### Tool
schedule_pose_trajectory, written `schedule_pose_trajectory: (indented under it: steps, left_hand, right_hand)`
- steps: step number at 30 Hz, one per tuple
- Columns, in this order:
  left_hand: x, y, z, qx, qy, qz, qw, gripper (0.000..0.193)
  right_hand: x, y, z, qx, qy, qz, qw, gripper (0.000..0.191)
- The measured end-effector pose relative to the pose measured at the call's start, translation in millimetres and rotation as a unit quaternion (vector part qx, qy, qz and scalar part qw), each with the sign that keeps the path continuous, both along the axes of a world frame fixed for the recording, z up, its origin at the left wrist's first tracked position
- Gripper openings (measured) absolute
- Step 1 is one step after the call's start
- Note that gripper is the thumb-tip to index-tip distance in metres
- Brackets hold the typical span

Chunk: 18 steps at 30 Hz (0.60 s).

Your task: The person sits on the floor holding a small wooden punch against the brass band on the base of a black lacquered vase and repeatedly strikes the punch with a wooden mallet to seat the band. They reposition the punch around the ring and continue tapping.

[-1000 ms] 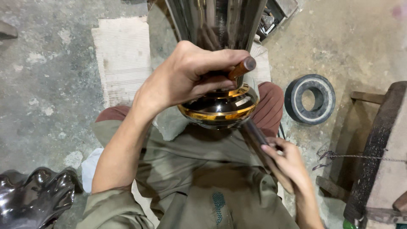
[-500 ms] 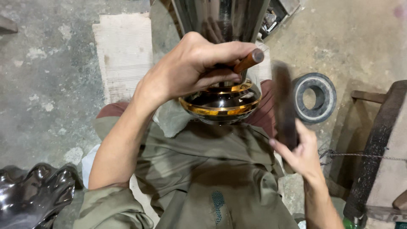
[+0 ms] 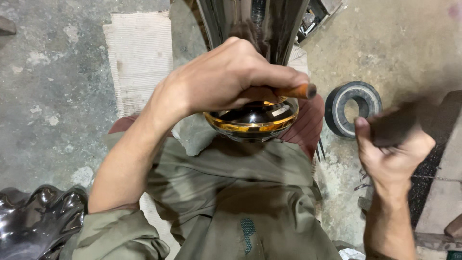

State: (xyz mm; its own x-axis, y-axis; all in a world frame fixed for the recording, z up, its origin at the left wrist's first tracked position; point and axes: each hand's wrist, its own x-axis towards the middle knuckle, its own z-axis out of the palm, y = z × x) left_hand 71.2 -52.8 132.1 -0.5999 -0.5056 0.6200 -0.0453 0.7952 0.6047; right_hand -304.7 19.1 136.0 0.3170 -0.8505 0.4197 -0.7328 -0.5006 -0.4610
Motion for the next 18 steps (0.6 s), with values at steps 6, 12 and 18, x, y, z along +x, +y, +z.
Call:
schedule_pose_trajectory:
  steps: [6, 12, 18]
  left_hand:
    - [-0.4, -0.4, 6.4, -0.027, -0.023, 0.025, 0.999, 0.042]
    - [1.7, 5.4, -2.3, -0.021, 0.014, 0.05, 0.998, 0.04]
    - [1.5, 14.9, -12.7, 0.0, 0.057, 0.091, 0.994, 0.039]
  right_hand:
    - [1.2, -5.1, 20.1, -0.079, 0.136, -0.032, 0.987, 0.025]
    - [11.4, -7.2, 52.5, -0.038, 0.228, -0.018, 0.973, 0.029]
    - [11.5, -15.9, 65.3, 0.081, 0.065, 0.013, 0.994, 0.049]
